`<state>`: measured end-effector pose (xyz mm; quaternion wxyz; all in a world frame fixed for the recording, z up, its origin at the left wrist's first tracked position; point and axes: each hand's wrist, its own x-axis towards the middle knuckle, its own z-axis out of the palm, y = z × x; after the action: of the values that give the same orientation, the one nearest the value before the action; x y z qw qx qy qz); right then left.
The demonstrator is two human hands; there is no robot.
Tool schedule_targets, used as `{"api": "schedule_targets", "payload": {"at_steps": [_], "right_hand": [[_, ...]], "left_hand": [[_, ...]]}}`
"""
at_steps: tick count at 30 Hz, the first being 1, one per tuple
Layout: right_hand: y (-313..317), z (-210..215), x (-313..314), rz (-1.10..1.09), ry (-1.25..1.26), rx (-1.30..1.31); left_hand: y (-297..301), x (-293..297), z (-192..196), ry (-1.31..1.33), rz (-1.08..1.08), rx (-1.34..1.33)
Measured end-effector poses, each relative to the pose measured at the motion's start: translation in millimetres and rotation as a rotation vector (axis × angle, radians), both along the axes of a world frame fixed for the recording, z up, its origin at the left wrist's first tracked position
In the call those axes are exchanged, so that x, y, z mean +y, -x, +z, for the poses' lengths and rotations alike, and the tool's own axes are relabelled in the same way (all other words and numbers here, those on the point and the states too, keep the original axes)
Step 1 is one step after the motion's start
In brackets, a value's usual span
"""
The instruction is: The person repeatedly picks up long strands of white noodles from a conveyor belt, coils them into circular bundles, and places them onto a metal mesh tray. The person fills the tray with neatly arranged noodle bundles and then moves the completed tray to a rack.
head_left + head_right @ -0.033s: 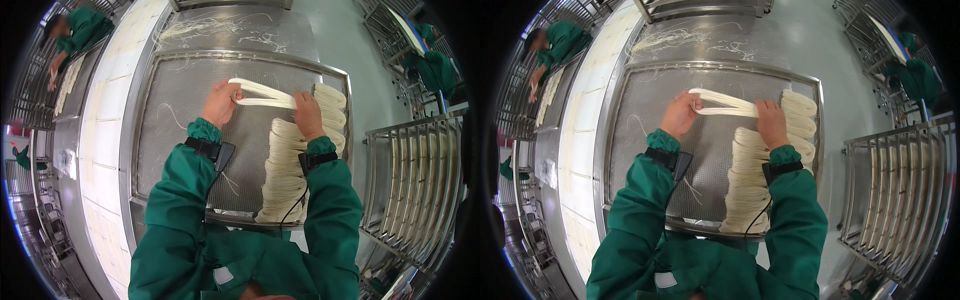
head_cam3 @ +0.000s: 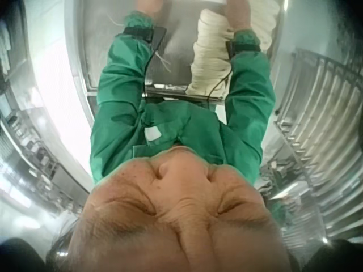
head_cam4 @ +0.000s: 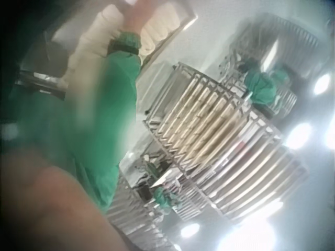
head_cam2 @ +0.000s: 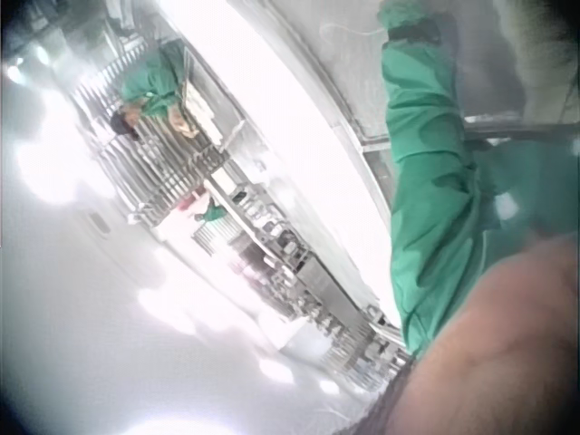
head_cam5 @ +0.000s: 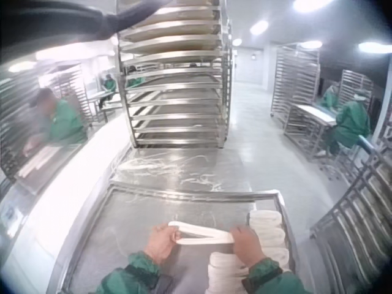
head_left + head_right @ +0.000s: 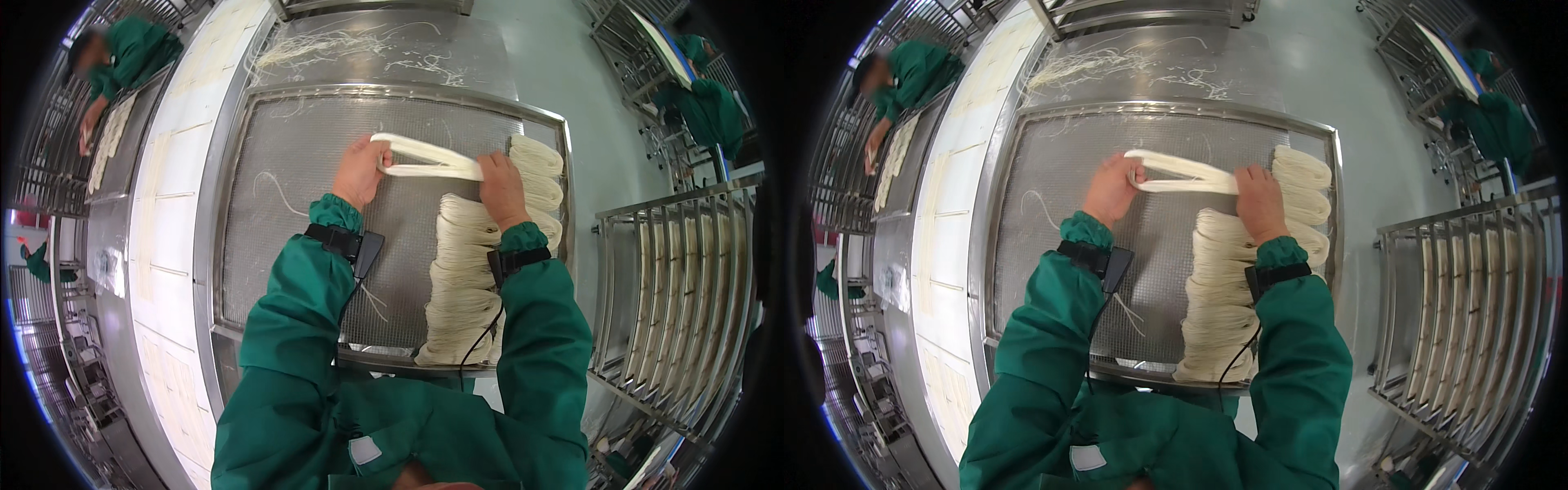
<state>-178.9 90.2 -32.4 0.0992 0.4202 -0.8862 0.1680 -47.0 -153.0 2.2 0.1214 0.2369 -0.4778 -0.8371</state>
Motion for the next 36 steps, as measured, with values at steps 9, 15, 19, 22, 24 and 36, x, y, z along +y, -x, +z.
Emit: {"api": "schedule_targets", "payload": {"at_steps": [9,15,19,22,24,36], "right_hand": [[6,-3,40,-0.016,0.240,-0.208],[3,4,60,-0.099,0.533,-0.305],[-2,1,65,-0.111,0.529,-0.302],[-2,-8,56,0.045,0.434,-0.174],[2,-18,51,0.040,0.307,0.012],[20,-30,96,-0.039,0.302,-0.166]], "left_hand": [[25,34,24,0.598,-0.324,-0.044],[77,93,22,0.571,-0.703,-0.127],[88,97,-12,0.703,-0.612,0.010],[85,92,-43,1.201,-0.245,0.073],[85,89,-63,1.562,0.162,0.178],[-49,0,-54,1.396,0.325,-0.081]]}}
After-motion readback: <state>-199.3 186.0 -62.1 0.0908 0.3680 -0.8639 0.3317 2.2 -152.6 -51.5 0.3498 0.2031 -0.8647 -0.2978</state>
